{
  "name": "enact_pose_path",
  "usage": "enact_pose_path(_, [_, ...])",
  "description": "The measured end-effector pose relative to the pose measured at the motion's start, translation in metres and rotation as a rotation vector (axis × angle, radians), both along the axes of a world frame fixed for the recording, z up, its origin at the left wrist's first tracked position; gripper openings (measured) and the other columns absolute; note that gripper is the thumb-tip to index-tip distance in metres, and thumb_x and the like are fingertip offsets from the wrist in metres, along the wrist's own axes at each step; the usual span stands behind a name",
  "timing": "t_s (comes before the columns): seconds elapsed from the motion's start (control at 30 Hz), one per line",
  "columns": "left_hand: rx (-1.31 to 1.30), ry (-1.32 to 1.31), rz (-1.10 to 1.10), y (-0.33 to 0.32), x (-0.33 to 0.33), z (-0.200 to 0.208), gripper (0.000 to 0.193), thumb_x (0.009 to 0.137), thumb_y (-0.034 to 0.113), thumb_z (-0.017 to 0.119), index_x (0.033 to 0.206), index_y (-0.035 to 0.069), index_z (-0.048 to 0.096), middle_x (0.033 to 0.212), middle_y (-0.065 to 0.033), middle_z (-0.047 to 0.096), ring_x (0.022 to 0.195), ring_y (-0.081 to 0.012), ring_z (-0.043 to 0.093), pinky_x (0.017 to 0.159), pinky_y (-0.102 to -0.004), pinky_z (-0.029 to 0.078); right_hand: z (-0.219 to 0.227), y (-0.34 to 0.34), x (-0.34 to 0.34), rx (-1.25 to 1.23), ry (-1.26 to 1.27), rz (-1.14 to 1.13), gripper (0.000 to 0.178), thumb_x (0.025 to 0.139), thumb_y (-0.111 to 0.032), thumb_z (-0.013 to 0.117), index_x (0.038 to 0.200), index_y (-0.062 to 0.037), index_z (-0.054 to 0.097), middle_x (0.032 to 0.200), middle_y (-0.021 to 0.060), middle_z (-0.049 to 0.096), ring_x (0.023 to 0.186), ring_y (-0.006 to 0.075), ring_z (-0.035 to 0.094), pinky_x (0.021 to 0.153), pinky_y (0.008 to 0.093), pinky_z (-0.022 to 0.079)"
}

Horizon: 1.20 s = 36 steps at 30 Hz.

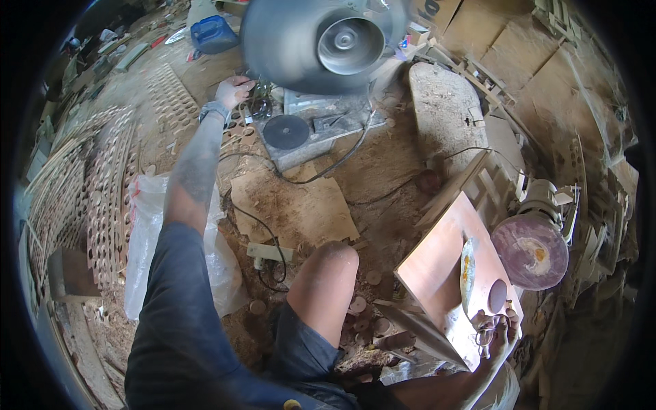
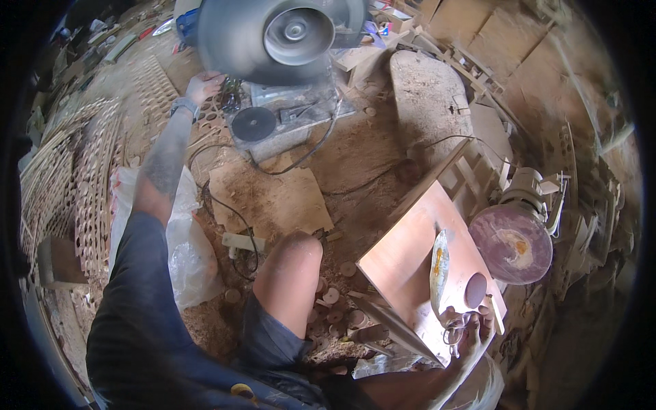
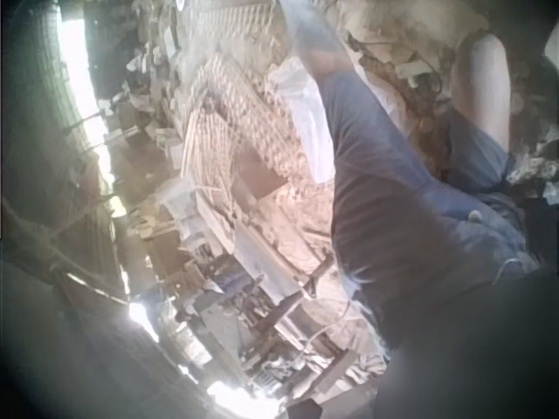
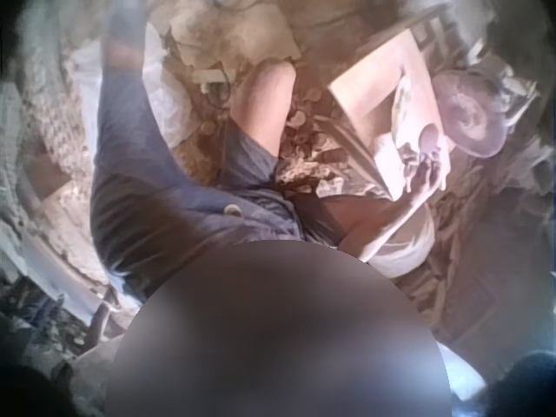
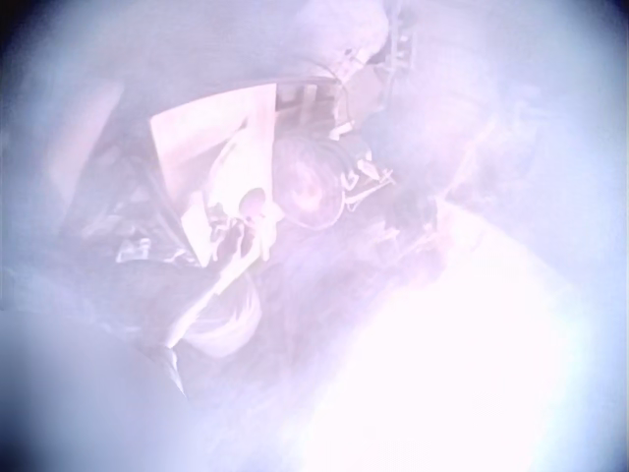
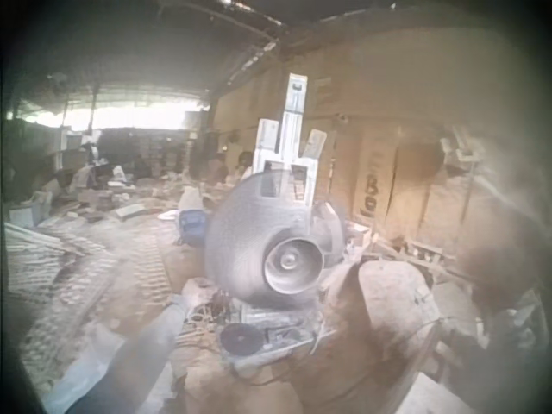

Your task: The person sits at a workbench in a cluttered workshop and applies glue to a small, curved wooden piece. They use a small tube to dispense glue and a cloth to spread it evenly across the surface. The person repeatedly applies and spreads the glue, occasionally picking up and setting down the wooden piece.

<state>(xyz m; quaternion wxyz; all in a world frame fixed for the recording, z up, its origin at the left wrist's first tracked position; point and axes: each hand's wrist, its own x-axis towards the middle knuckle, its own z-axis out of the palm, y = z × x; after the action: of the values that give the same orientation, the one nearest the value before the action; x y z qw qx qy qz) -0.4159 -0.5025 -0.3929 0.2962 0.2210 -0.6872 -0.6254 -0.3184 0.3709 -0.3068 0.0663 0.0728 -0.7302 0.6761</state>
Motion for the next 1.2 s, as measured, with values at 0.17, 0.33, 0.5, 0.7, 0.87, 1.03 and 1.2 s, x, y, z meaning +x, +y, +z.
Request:
enact_pose_path(0.17, [-0.006, 0.076, 0.104, 0.031, 0.036, 0.002, 0.031, 0.088, 0.022, 0.077, 0.111, 0.002, 0.068, 0.088, -0.0001, 0.067, 0.064, -0.0058, 0.056, 0.055, -0.0217, 0.045, 0.003, -0.001, 0.002, -0.036, -0.008, -0.048, 0.024, 0.095, -0.006, 0.062, 0.118, 0.0009, 0.059, 0.092, 0.0025, 0.061, 0.078, 0.0068, 0.054, 0.071, 0.0211, 0.043])
enact_pose_path(0.33, [0.109, 0.002, 0.162, 0.175, 0.118, 0.012, 0.036, 0.09, 0.034, 0.074, 0.111, 0.006, 0.067, 0.093, -0.0028, 0.068, 0.071, -0.0087, 0.06, 0.057, -0.0236, 0.049, 0.002, 0.005, 0.008, -0.004, 0.005, -0.012, 0.028, 0.096, -0.012, 0.063, 0.12, 0.0012, 0.057, 0.098, 0.0069, 0.061, 0.086, 0.0152, 0.06, 0.082, 0.0251, 0.048])
enact_pose_path(0.5, [0.439, -0.068, -0.105, 0.343, 0.163, 0.047, 0.04, 0.092, 0.037, 0.069, 0.115, 0.005, 0.064, 0.094, -0.0045, 0.067, 0.076, -0.0118, 0.061, 0.066, -0.0266, 0.048, 0.006, 0.0, 0.012, 0.174, -0.015, -0.095, 0.028, 0.096, -0.011, 0.061, 0.119, 0.0033, 0.058, 0.098, 0.0113, 0.064, 0.087, 0.0153, 0.061, 0.081, 0.0258, 0.047])
enact_pose_path(0.7, [0.05, 0.036, -0.519, 0.498, 0.141, 0.08, 0.036, 0.095, 0.028, 0.069, 0.117, 0.001, 0.062, 0.105, -0.0094, 0.068, 0.094, -0.0127, 0.064, 0.08, -0.0264, 0.052, 0.012, -0.015, 0.024, 0.164, -0.124, -0.144, 0.025, 0.096, -0.006, 0.061, 0.12, 0.0002, 0.06, 0.098, 0.0098, 0.069, 0.089, 0.0148, 0.065, 0.079, 0.0278, 0.051])
enact_pose_path(0.87, [-0.661, 0.076, -0.83, 0.557, 0.089, 0.07, 0.06, 0.089, 0.034, 0.073, 0.134, -0.001, 0.052, 0.136, -0.0187, 0.056, 0.128, -0.0319, 0.052, 0.108, -0.0428, 0.04, 0.006, -0.016, 0.028, -0.118, -0.113, -0.012, 0.025, 0.095, -0.005, 0.065, 0.12, 0.0002, 0.061, 0.093, 0.0072, 0.07, 0.087, 0.012, 0.066, 0.083, 0.0269, 0.052])
enact_pose_path(1.03, [-0.938, -0.033, -0.947, 0.583, 0.042, 0.048, 0.084, 0.087, 0.047, 0.072, 0.148, 0.0, 0.036, 0.154, -0.0215, 0.037, 0.144, -0.0358, 0.034, 0.118, -0.0458, 0.028, 0.008, -0.015, 0.034, -0.113, -0.147, 0.074, 0.027, 0.094, -0.005, 0.067, 0.119, 0.0007, 0.06, 0.093, 0.0059, 0.068, 0.087, 0.0116, 0.064, 0.082, 0.0265, 0.051])
enact_pose_path(1.2, [-1.124, -0.152, -1.004, 0.594, 0.036, 0.043, 0.136, 0.062, 0.087, 0.065, 0.155, 0.002, 0.017, 0.158, -0.0257, 0.025, 0.149, -0.0404, 0.019, 0.117, -0.0657, 0.006, 0.017, -0.016, 0.047, -0.071, -0.173, 0.182, 0.027, 0.093, 0.001, 0.065, 0.12, 0.0006, 0.058, 0.095, 0.0069, 0.068, 0.091, 0.0122, 0.064, 0.085, 0.0282, 0.053])
